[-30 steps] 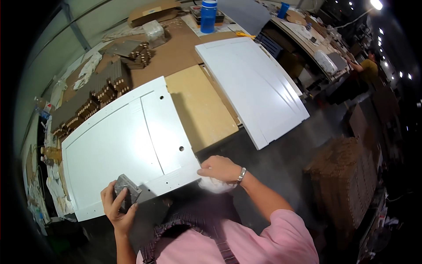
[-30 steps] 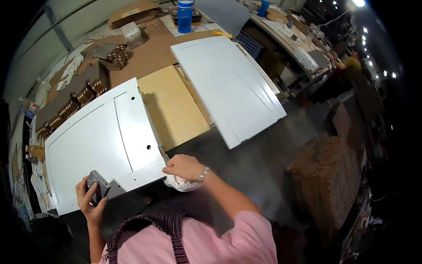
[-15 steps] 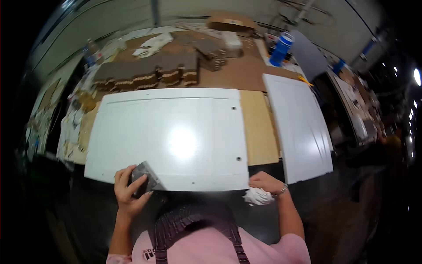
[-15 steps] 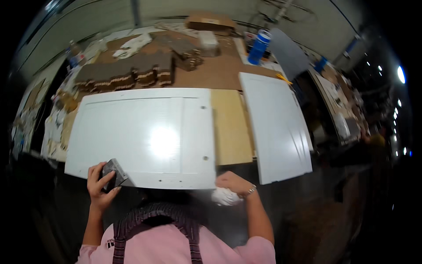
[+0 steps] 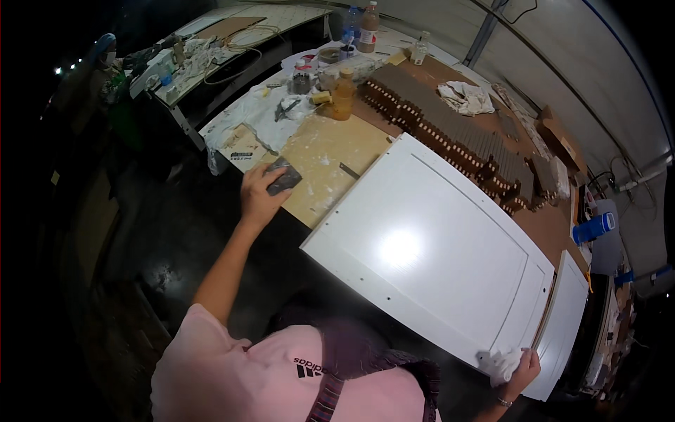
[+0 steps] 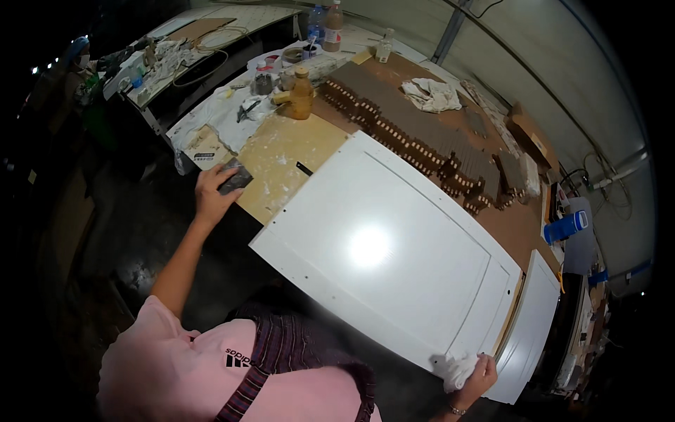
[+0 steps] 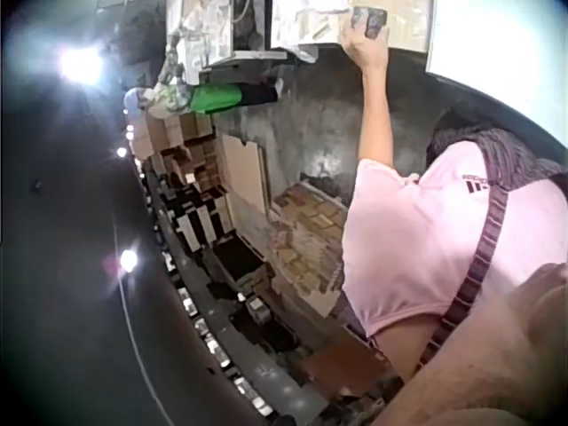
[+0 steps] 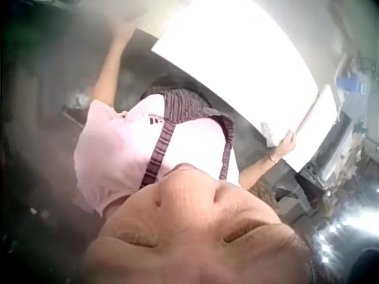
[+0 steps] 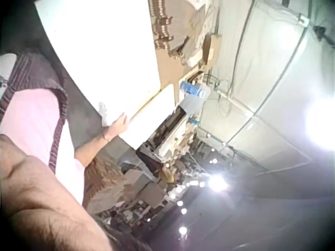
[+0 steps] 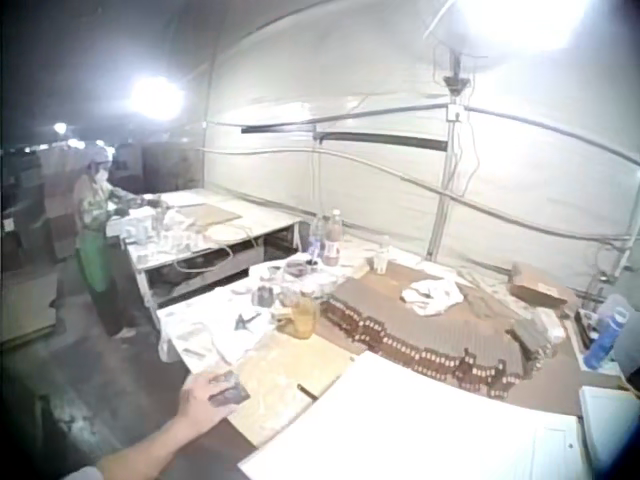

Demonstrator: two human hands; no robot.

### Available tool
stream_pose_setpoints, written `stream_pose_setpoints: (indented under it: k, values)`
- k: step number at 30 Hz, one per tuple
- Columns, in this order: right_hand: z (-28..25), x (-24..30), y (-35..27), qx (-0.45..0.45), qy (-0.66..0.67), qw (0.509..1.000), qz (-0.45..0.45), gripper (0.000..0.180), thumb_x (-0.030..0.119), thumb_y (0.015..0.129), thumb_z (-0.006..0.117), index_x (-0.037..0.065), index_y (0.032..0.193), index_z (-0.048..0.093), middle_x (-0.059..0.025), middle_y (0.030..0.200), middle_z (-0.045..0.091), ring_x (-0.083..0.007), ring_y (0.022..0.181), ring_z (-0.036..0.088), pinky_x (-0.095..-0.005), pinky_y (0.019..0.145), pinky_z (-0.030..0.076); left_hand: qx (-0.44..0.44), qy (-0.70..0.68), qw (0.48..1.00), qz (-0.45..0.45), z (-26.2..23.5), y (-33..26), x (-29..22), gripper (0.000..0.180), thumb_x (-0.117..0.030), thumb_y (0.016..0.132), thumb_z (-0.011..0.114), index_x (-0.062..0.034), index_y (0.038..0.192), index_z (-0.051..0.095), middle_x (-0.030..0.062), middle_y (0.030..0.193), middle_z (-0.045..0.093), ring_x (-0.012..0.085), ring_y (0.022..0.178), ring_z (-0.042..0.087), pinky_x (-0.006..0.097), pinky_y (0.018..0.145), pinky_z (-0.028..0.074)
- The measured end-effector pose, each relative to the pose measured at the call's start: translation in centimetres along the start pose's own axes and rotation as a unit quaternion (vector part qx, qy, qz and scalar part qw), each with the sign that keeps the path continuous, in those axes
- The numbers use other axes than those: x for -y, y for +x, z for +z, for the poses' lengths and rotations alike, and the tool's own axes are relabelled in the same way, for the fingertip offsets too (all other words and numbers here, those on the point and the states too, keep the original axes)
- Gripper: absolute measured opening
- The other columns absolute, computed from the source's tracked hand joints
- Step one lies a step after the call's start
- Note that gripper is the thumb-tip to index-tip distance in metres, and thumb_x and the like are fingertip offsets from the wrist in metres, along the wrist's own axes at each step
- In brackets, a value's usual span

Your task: The person sands the surface and edges of a white wood panel with a sanding block, wipes it with a cloth, and applies a substance to small holes on the edge using a spatula.

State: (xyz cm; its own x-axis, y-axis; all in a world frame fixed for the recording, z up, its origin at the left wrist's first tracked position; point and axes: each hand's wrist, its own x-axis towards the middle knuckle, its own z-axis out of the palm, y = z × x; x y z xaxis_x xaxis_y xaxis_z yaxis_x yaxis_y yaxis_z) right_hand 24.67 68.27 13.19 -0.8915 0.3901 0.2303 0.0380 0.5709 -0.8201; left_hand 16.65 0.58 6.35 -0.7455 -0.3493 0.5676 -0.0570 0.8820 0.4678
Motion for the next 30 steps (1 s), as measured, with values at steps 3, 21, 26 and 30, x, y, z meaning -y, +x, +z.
stream_pose_setpoints:
  k: [3,21,26,30]
  values:
    - [9.8,6.1,-0.7,0.067,-0.064,0.995,-0.036,0.018,0.006,0.095,0.056,-0.005,0.084,0.063,-0.0031,0.073,0.059,-0.01,0.07,0.052,-0.0272,0.063,0.042,0.096,-0.114,0.988,0.031,6.0,1.3,1.6,0.048,-0.023,0.072,0.085,-0.0128,0.118,0.073,0.0192,0.129,0.062,0.0401,0.119,0.055,0.044,0.099,0.047]
    - [25.9,13.6,-6.1,0.026,-0.19,0.952,-0.24,0.011,0.002,0.076,0.061,0.0,0.086,0.063,-0.0133,0.085,0.061,-0.0324,0.082,0.055,-0.042,0.072,0.046,0.256,-0.056,0.957,-0.126,7.9,6.7,13.5,0.031,-0.007,0.077,0.077,-0.0021,0.106,0.067,0.0135,0.094,0.067,0.0335,0.089,0.065,0.042,0.08,0.052]
    - [25.3,13.4,-6.1,0.029,-0.213,0.946,-0.243,0.014,0.003,0.074,0.061,0.0,0.087,0.064,-0.0144,0.086,0.062,-0.0334,0.081,0.055,-0.0418,0.071,0.047,0.231,-0.375,0.897,0.024,5.7,8.7,2.1,0.032,0.002,0.078,0.074,0.0007,0.11,0.067,0.0109,0.1,0.065,0.0231,0.091,0.064,0.032,0.083,0.052]
    - [25.3,13.5,-5.8,0.044,-0.211,0.947,-0.24,0.018,0.005,0.071,0.059,0.0,0.087,0.064,-0.0144,0.086,0.062,-0.0338,0.081,0.056,-0.0422,0.069,0.048,0.285,-0.406,0.861,0.107,6.6,9.3,-3.0,0.033,0.003,0.076,0.075,0.0005,0.108,0.069,0.0119,0.101,0.065,0.0252,0.094,0.064,0.033,0.084,0.051]
